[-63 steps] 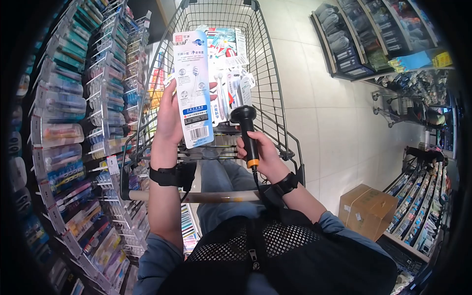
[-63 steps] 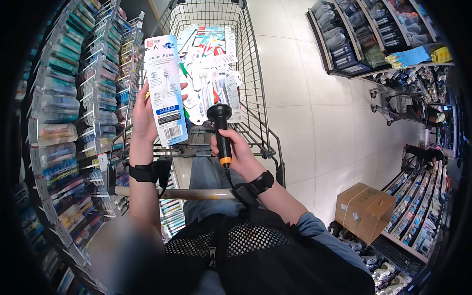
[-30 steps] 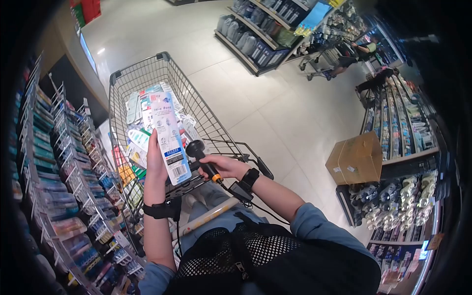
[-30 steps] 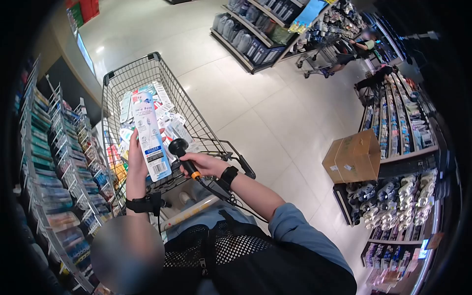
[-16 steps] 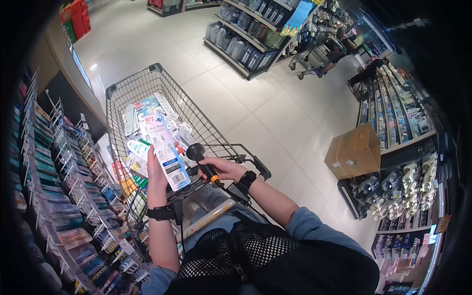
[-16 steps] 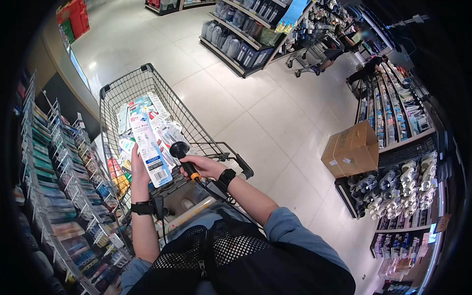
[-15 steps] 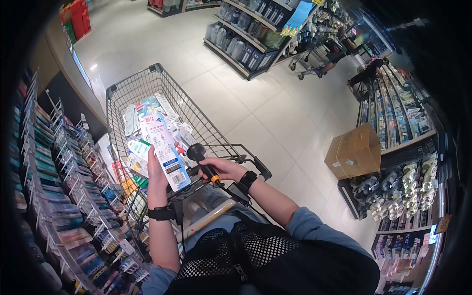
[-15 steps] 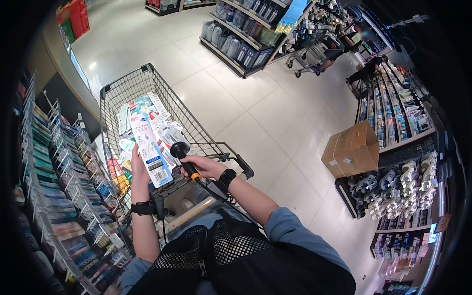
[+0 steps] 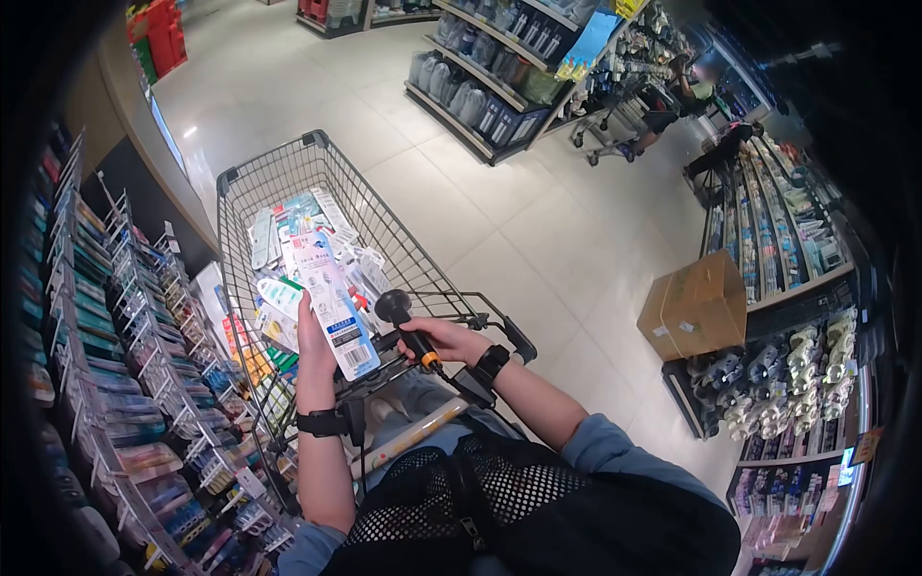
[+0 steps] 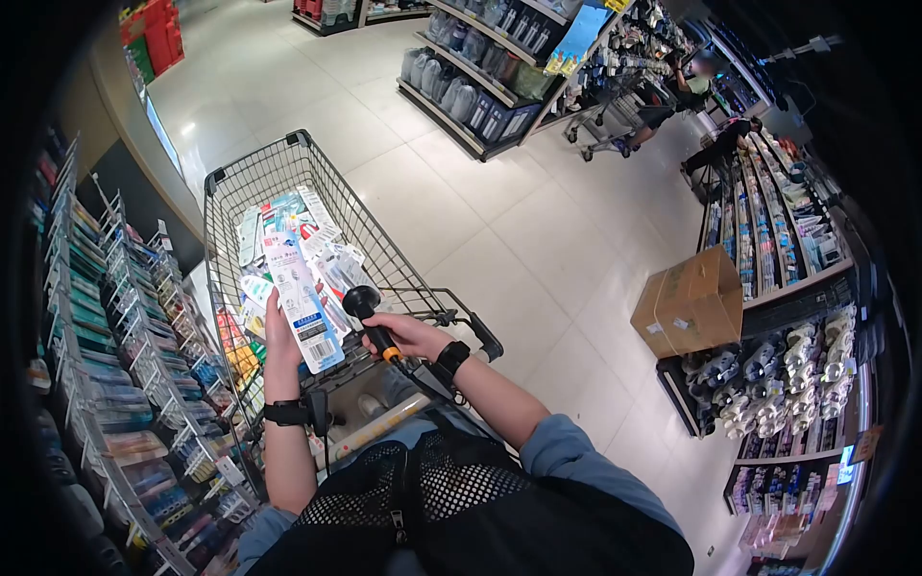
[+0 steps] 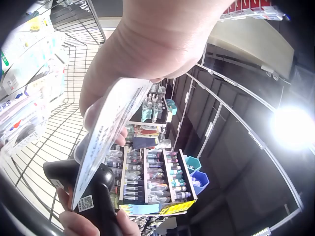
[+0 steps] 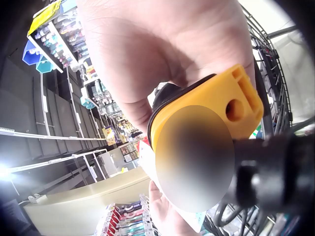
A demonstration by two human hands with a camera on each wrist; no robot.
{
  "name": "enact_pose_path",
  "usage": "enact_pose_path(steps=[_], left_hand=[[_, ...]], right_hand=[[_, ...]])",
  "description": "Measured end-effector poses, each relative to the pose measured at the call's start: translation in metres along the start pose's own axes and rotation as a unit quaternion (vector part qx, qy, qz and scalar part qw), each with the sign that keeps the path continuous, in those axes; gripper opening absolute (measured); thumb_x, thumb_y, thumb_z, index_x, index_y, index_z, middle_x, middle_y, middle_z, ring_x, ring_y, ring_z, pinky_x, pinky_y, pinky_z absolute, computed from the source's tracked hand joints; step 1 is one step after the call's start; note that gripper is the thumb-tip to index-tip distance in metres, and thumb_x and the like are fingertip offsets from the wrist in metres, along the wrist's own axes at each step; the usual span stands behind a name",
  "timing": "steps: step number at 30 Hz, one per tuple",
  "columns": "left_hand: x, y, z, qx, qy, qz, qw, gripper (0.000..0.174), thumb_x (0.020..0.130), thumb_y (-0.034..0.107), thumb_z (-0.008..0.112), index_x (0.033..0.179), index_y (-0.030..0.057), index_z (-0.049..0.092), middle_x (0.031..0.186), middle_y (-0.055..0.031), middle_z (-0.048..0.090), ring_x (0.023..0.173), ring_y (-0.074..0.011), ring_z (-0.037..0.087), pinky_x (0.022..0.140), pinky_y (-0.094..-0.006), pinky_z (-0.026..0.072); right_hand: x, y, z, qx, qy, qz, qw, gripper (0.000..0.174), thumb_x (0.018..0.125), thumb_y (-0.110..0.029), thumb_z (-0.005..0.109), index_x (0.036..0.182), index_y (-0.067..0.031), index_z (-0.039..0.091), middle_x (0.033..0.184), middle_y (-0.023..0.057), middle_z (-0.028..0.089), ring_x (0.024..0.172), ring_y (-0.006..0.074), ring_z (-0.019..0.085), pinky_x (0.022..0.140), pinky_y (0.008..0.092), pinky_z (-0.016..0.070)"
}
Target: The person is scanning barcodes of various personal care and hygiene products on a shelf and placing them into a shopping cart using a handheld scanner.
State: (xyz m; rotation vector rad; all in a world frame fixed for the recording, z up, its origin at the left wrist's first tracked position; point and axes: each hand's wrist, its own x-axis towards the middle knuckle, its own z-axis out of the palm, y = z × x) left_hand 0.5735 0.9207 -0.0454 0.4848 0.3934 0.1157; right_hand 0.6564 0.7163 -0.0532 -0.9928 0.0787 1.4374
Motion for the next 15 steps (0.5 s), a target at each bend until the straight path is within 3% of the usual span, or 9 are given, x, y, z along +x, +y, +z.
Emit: enact_pose_path(steps=[10,12,15], left_hand=[[-0.0055,-0.0025,-0.0009,0.01,-0.003,-0.008,1.0,0.059,0.089,0.045,0.027,0.13,0.0027,0.031,0.114,-0.0189,0.051,0.095,-0.0275,0.055,0.074,-0.0354,0.0476],[-0.0061,-0.0039,-0.0008,0.006,0.001,-0.013,1.0,0.059,0.089,0.045,0.027,0.129,0.0025,0.031,0.113,-0.0185,0.052,0.097,-0.0286,0.054,0.073,-0.036,0.0479],[-0.0012,-0.0091,-0.0072,-0.01,0.001,-0.014,1.0,0.059,0.09,0.046,0.026,0.13,0.0025,0.031,0.114,-0.018,0.052,0.098,-0.0297,0.054,0.071,-0.0369,0.0489]], right_hand=[[-0.0042,0.004,0.0017,-0.01,0.002,-0.011,1.0,0.024,0.087,-0.024,0.05,0.081,-0.001,0.053,0.073,0.0086,0.059,0.062,0.016,0.058,0.06,0.0274,0.0497],[-0.003,0.0048,-0.0014,0.0,-0.02,-0.008,1.0,0.02,0.087,-0.02,0.049,0.091,-0.0004,0.047,0.079,0.0104,0.058,0.064,0.0153,0.058,0.063,0.028,0.0503],[-0.0035,0.0068,-0.0033,-0.001,-0.026,-0.024,0.999,0.02,0.088,-0.02,0.048,0.092,-0.0007,0.047,0.08,0.0108,0.058,0.065,0.0153,0.058,0.064,0.0289,0.0499]])
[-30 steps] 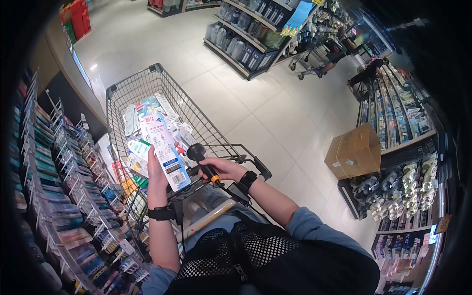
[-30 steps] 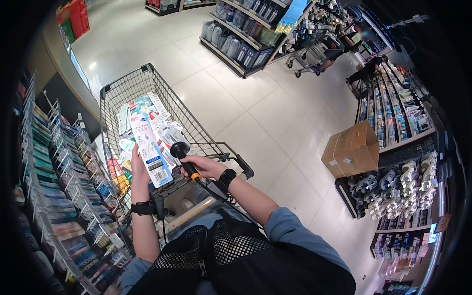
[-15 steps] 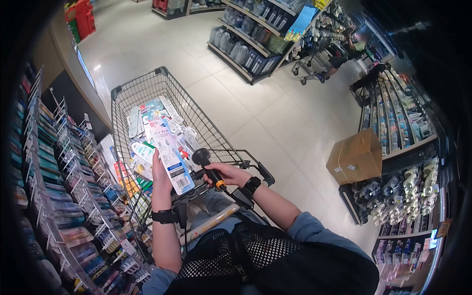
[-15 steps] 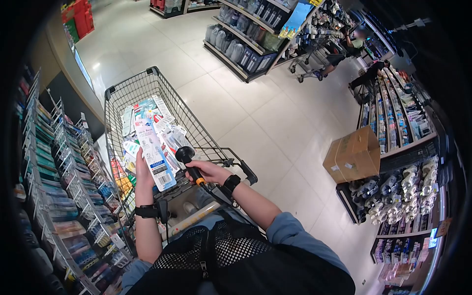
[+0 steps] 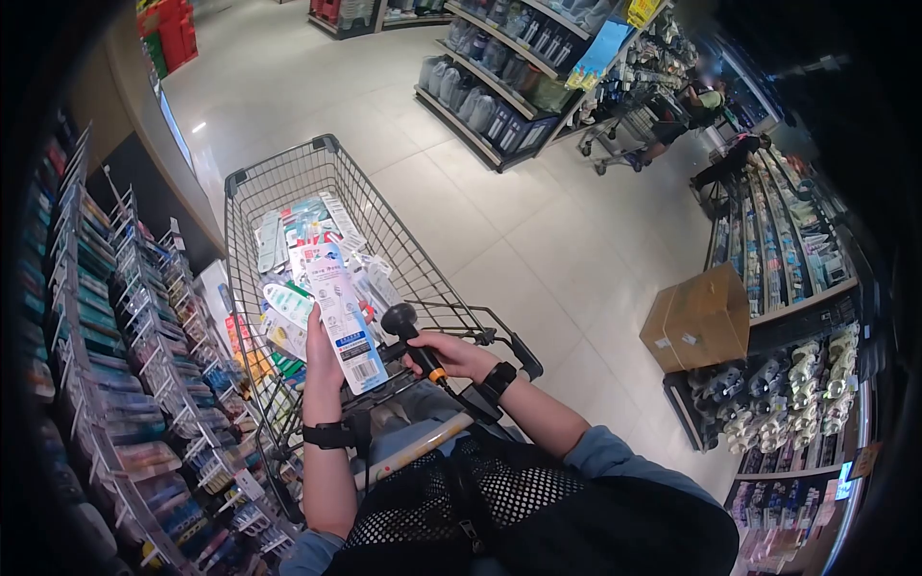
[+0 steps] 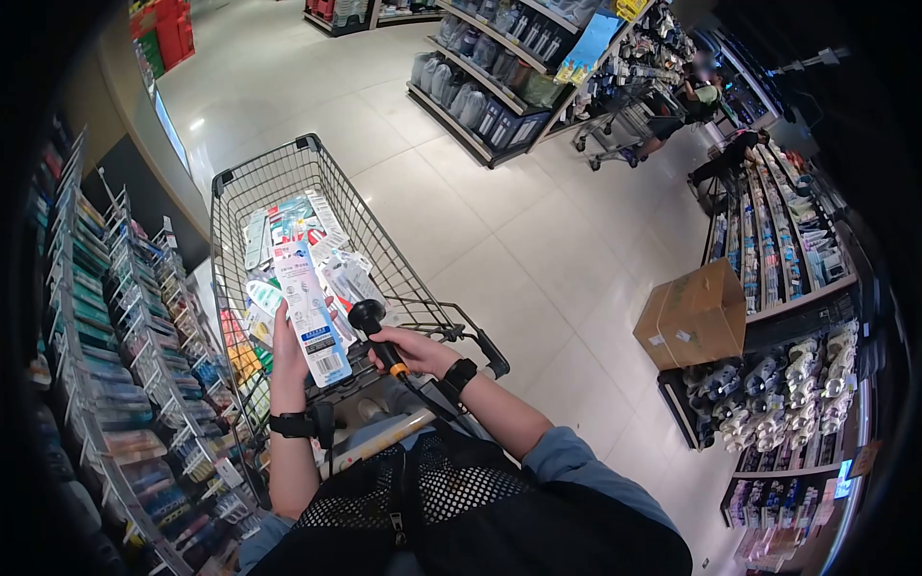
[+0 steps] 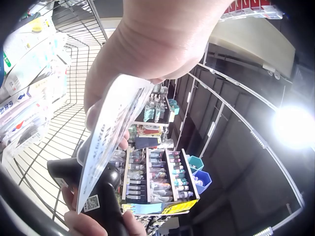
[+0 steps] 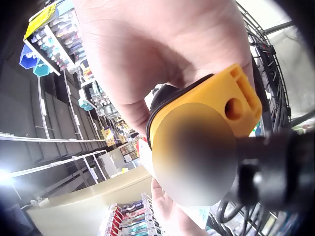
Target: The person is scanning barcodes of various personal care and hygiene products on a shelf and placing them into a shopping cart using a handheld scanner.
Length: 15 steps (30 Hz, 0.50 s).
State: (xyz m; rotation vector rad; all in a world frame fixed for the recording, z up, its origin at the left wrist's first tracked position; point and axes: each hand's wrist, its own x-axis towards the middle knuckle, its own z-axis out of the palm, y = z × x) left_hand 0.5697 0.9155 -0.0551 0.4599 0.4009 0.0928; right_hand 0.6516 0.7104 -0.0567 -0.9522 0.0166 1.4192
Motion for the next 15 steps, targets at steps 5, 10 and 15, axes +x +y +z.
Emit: enact_pose_path(steps=[5,10,15], left_hand=[[-0.004,0.0,0.003,0.007,-0.01,0.015,1.0,0.057,0.091,0.044,0.025,0.13,0.0025,0.03,0.113,-0.0179,0.052,0.096,-0.0315,0.054,0.073,-0.0385,0.0483],[-0.002,0.001,0.0,-0.005,0.012,0.024,1.0,0.057,0.092,0.045,0.023,0.129,0.003,0.03,0.114,-0.0167,0.051,0.094,-0.0325,0.055,0.07,-0.0406,0.0488],[0.0,0.002,-0.004,-0.001,-0.003,0.026,1.0,0.058,0.091,0.046,0.024,0.13,0.0031,0.029,0.116,-0.0169,0.05,0.095,-0.0316,0.054,0.078,-0.0415,0.0459]], right_hand=[[0.0,0.003,-0.003,0.032,-0.024,-0.006,0.999,0.018,0.088,-0.019,0.048,0.097,-0.0036,0.044,0.082,0.0113,0.057,0.066,0.0159,0.058,0.063,0.0314,0.049],[0.003,0.002,-0.008,0.056,-0.058,-0.005,0.997,0.02,0.088,-0.018,0.047,0.102,-0.0066,0.041,0.083,0.0118,0.055,0.066,0.0169,0.057,0.062,0.0324,0.0487],[0.002,-0.001,-0.003,0.055,-0.066,-0.011,0.996,0.021,0.087,-0.017,0.047,0.104,-0.0062,0.04,0.082,0.0128,0.055,0.066,0.0173,0.057,0.062,0.0317,0.0487]])
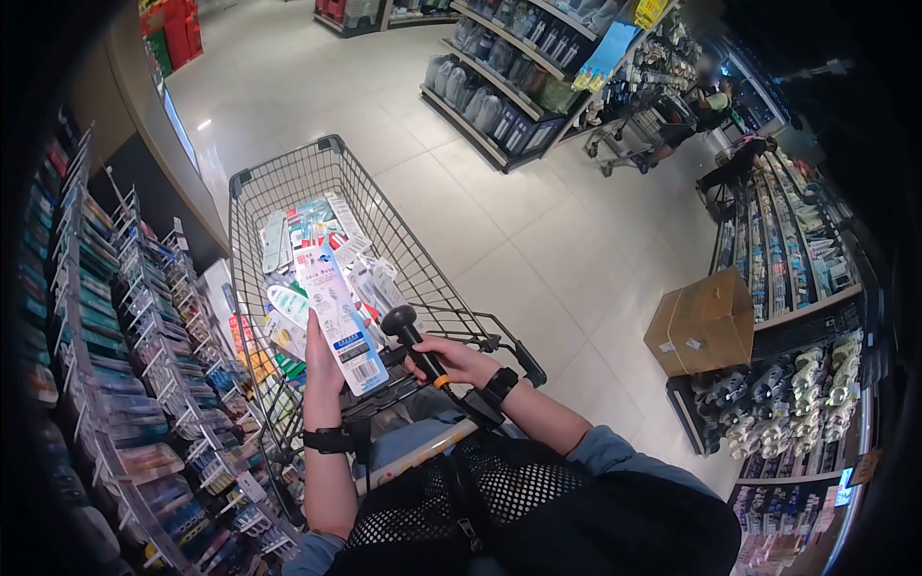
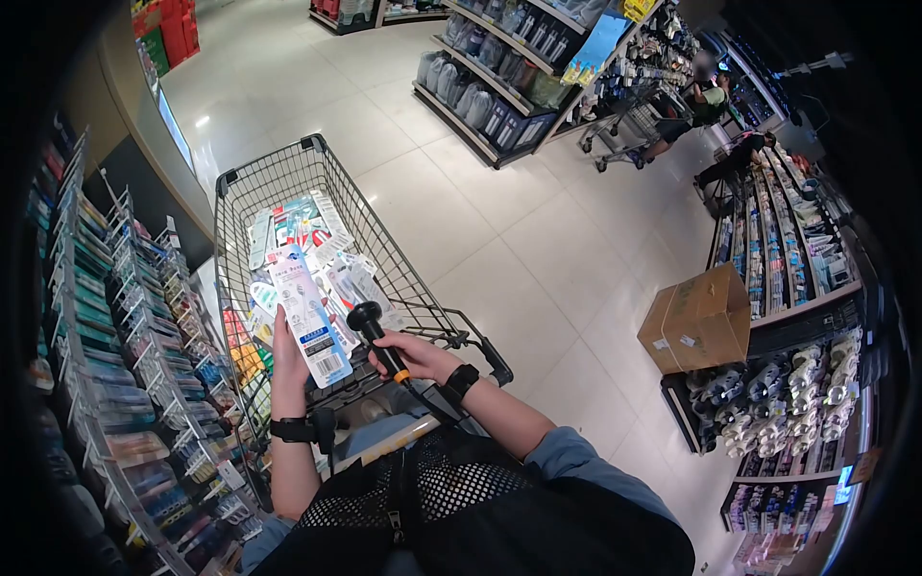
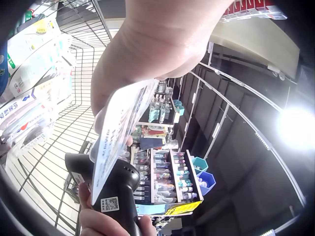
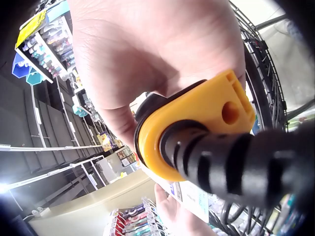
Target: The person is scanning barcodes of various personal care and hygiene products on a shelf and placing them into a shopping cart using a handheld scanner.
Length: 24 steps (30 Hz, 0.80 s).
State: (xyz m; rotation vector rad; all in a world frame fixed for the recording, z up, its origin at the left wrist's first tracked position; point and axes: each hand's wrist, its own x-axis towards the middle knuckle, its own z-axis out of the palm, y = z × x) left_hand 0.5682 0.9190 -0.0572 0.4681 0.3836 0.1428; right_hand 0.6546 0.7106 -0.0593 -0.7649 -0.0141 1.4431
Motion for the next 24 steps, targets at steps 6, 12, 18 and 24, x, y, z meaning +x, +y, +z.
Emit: enact_pose_path(steps=[6,12,18,24], left_hand=[[0.0016,0.0028,0.0024,-0.006,0.007,0.003,1.0,0.057,0.091,0.042,0.024,0.13,0.0002,0.027,0.117,-0.02,0.048,0.099,-0.0337,0.053,0.082,-0.041,0.044],[0.0017,0.0041,-0.0015,-0.015,-0.017,0.016,1.0,0.056,0.09,0.035,0.023,0.13,-0.0035,0.026,0.122,-0.0229,0.045,0.102,-0.0352,0.051,0.088,-0.0414,0.0403],[-0.0008,0.006,-0.0009,-0.003,-0.003,0.032,0.999,0.055,0.09,0.034,0.025,0.129,-0.0049,0.025,0.121,-0.0235,0.045,0.105,-0.0355,0.049,0.092,-0.0424,0.0383],[0.0027,0.0057,-0.0046,-0.014,-0.003,0.032,0.999,0.054,0.091,0.036,0.023,0.128,-0.0026,0.029,0.118,-0.0202,0.048,0.102,-0.0347,0.052,0.087,-0.0425,0.0418]], right_hand=[[0.0011,-0.0004,0.0003,-0.007,0.004,-0.001,1.0,0.023,0.087,-0.017,0.048,0.105,-0.0056,0.04,0.082,0.0124,0.055,0.066,0.0164,0.056,0.062,0.0307,0.0486],[0.0001,-0.0004,0.0023,-0.012,0.019,-0.008,1.0,0.021,0.086,-0.017,0.05,0.102,-0.0068,0.041,0.08,0.0095,0.056,0.063,0.0149,0.056,0.057,0.0282,0.0482],[-0.0027,-0.0032,0.003,0.021,-0.005,-0.02,1.0,0.034,0.084,-0.013,0.051,0.114,-0.0089,0.036,0.08,0.009,0.056,0.063,0.0159,0.056,0.055,0.0267,0.0484],[-0.005,-0.0046,0.0068,0.046,-0.048,-0.05,0.997,0.034,0.083,-0.012,0.051,0.114,-0.0092,0.035,0.08,0.0115,0.055,0.063,0.0191,0.057,0.057,0.0278,0.0487]])
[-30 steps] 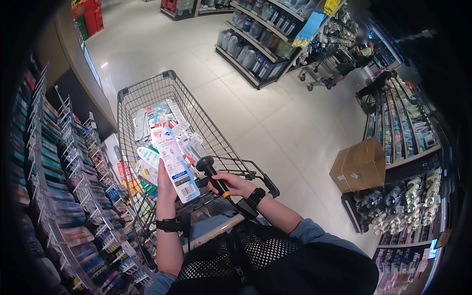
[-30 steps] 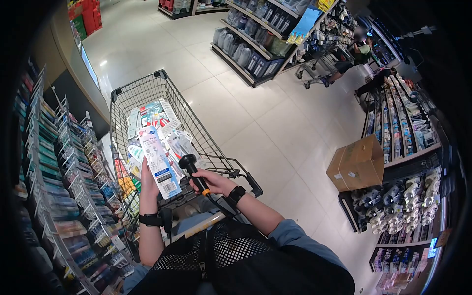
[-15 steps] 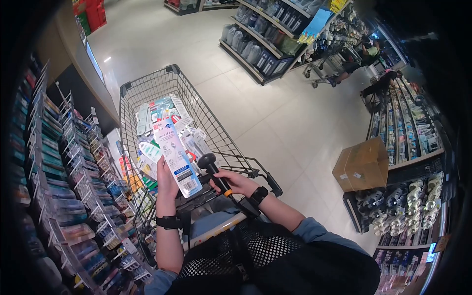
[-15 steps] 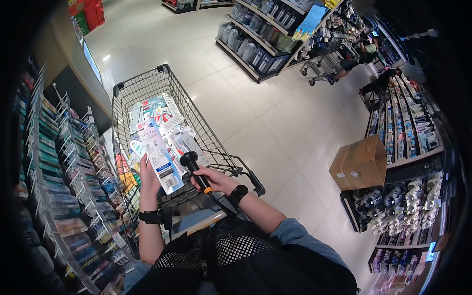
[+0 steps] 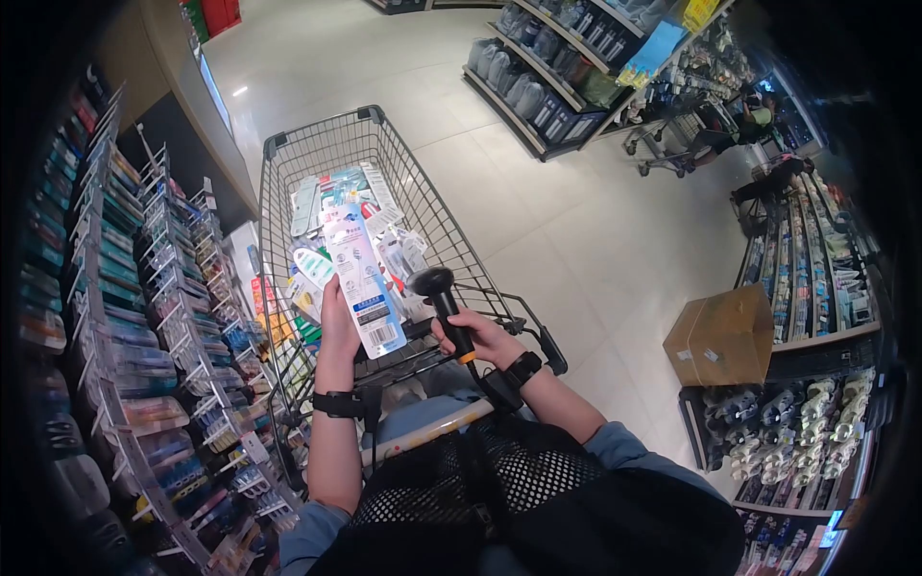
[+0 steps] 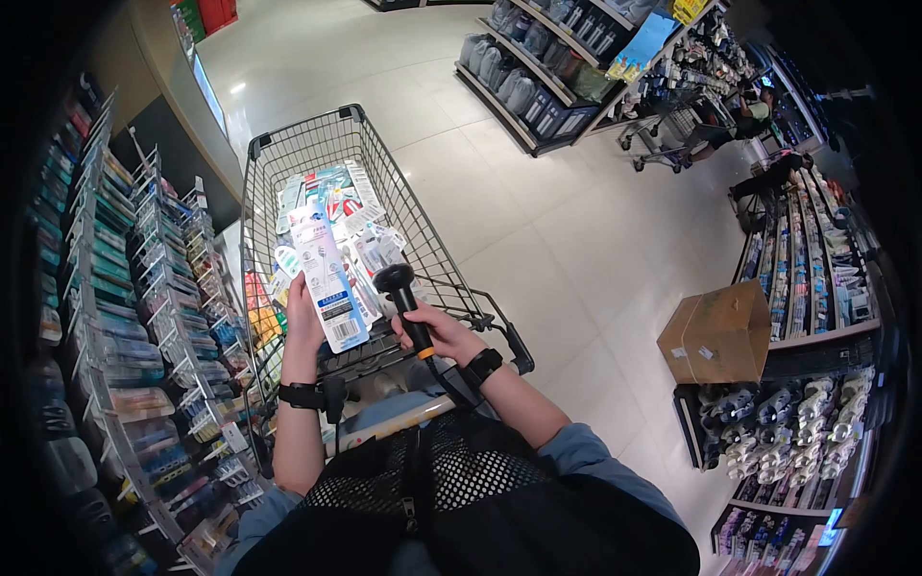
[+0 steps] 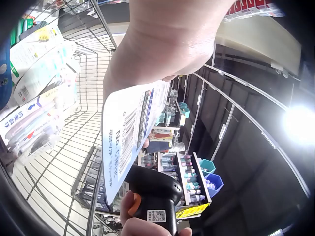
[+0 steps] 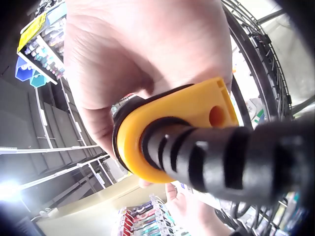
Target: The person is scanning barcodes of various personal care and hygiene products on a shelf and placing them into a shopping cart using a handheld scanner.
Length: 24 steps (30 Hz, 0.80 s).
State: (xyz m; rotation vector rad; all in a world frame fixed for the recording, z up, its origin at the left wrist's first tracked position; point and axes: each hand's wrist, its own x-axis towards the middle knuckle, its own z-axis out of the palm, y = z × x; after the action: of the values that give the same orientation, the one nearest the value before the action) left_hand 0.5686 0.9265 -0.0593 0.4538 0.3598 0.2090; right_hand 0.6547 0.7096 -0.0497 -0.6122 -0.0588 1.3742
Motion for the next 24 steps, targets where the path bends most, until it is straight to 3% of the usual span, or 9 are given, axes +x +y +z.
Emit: enact_pose_path(steps=[5,7,14,24], left_hand=[[0.001,0.0,-0.006,-0.006,-0.006,-0.003,1.0,0.052,0.092,0.034,0.022,0.127,-0.0027,0.032,0.115,-0.0195,0.051,0.099,-0.0326,0.053,0.086,-0.0413,0.0423],[0.004,-0.001,-0.011,-0.02,-0.028,-0.01,0.999,0.051,0.092,0.032,0.024,0.128,-0.004,0.029,0.12,-0.0215,0.046,0.105,-0.0329,0.05,0.091,-0.0417,0.0389],[0.005,-0.003,-0.013,-0.039,0.026,-0.007,0.999,0.047,0.091,0.029,0.025,0.125,-0.003,0.034,0.118,-0.0157,0.049,0.106,-0.0267,0.049,0.092,-0.0385,0.0376],[0.005,-0.002,-0.018,-0.109,0.0,-0.023,0.994,0.044,0.091,0.025,0.028,0.125,-0.0029,0.034,0.119,-0.0157,0.048,0.107,-0.0275,0.049,0.094,-0.0398,0.0365]], right_hand=[[-0.001,0.001,-0.001,0.002,-0.006,-0.021,1.0,0.026,0.083,-0.011,0.05,0.107,-0.0065,0.04,0.082,0.0117,0.055,0.062,0.0184,0.056,0.06,0.0291,0.0467],[0.0,0.001,-0.003,-0.007,-0.001,-0.02,1.0,0.026,0.083,-0.012,0.05,0.107,-0.0066,0.04,0.082,0.0114,0.055,0.061,0.0178,0.055,0.06,0.0288,0.0465],[0.001,0.002,-0.007,-0.026,0.015,-0.018,0.999,0.024,0.084,-0.012,0.05,0.105,-0.0067,0.041,0.081,0.0104,0.055,0.06,0.017,0.055,0.06,0.0283,0.0462],[0.0,0.001,-0.011,-0.011,0.029,-0.018,0.999,0.028,0.083,-0.011,0.05,0.109,-0.0059,0.041,0.08,0.0105,0.055,0.06,0.018,0.055,0.059,0.0285,0.0465]])
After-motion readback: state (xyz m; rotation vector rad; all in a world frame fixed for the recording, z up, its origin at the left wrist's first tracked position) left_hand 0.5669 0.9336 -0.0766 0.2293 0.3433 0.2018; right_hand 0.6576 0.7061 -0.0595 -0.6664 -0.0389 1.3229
